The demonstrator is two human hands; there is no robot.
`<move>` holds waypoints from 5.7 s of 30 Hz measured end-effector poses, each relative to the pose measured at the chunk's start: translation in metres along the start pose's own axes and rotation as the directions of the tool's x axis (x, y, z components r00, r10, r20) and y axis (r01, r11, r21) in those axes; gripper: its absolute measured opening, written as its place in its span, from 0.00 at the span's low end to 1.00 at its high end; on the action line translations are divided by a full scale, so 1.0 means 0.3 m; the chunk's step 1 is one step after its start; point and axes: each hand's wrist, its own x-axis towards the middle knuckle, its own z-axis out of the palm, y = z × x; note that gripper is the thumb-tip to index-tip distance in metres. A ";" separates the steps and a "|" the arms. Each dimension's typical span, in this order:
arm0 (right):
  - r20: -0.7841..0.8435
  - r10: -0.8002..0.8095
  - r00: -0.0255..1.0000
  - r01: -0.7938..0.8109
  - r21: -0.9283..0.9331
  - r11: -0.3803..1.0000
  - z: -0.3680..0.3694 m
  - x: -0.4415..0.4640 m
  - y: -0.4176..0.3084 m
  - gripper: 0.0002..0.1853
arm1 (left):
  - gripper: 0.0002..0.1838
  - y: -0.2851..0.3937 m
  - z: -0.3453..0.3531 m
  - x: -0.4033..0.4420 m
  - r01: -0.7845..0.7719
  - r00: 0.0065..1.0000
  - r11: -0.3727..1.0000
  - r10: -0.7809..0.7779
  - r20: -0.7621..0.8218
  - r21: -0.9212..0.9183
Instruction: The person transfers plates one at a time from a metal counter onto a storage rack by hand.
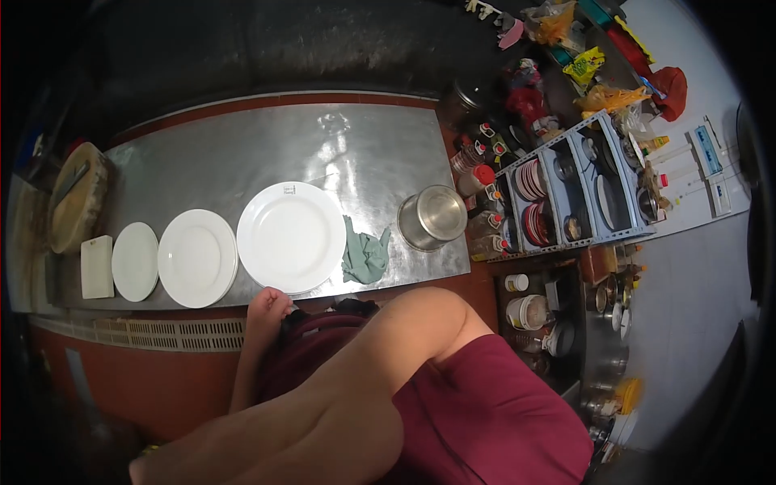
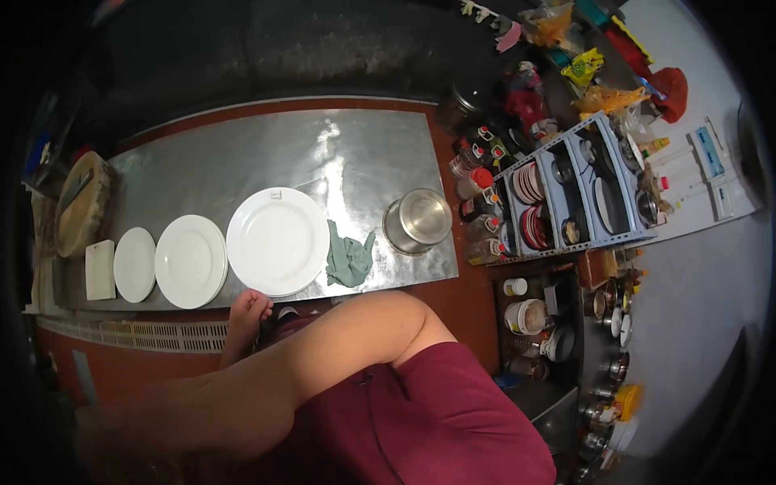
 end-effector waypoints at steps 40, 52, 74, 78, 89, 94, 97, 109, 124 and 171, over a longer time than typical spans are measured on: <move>-0.858 -0.511 -0.052 -0.995 0.090 -0.050 -0.729 -1.080 0.146 0.16 | 0.24 -0.138 -0.226 0.149 0.056 0.975 0.908 0.040 -0.219 0.414; -0.853 -0.446 -0.270 -0.956 0.180 0.232 -0.758 -1.063 0.267 0.18 | 0.26 -0.181 -0.274 0.203 0.029 0.993 0.900 0.022 -0.113 0.435; -0.920 -0.221 -0.322 -0.456 -0.054 0.888 -0.702 -0.965 0.326 0.12 | 0.14 -0.112 -0.305 0.217 0.242 0.970 0.965 -0.237 0.057 -0.103; -0.931 -0.229 -0.285 -0.447 -0.082 0.891 -0.688 -0.956 0.327 0.10 | 0.13 -0.074 -0.307 0.225 0.211 0.977 0.973 -0.209 0.025 -0.095; -0.938 -0.270 -0.219 -0.401 -0.165 0.901 -0.587 -0.962 0.339 0.07 | 0.07 -0.106 -0.339 0.242 0.201 0.953 0.964 -0.152 0.263 -0.172; -0.916 -0.352 -0.192 -0.446 -0.238 0.863 -0.509 -1.019 0.374 0.08 | 0.09 -0.104 -0.294 0.165 0.141 0.953 0.978 -0.092 0.287 -0.156; -0.905 -0.381 -0.187 -0.432 -0.273 0.860 -0.452 -1.017 0.374 0.09 | 0.10 -0.082 -0.268 0.122 0.109 0.953 0.983 -0.061 0.297 -0.148; -0.881 -0.445 -0.160 -0.395 -0.356 0.847 -0.191 -1.131 0.292 0.11 | 0.13 -0.044 -0.040 0.017 0.037 0.938 0.997 -0.011 0.346 -0.067; -0.727 -0.630 -0.273 -0.359 -0.531 0.768 0.323 -1.555 0.276 0.11 | 0.15 -0.091 0.536 -0.154 0.048 0.823 0.996 -0.079 0.562 0.071; -0.186 -0.660 -0.728 -0.427 -0.631 0.648 0.672 -2.144 -0.282 0.12 | 0.09 -0.053 1.903 0.272 -0.091 0.414 0.953 -0.227 0.882 0.288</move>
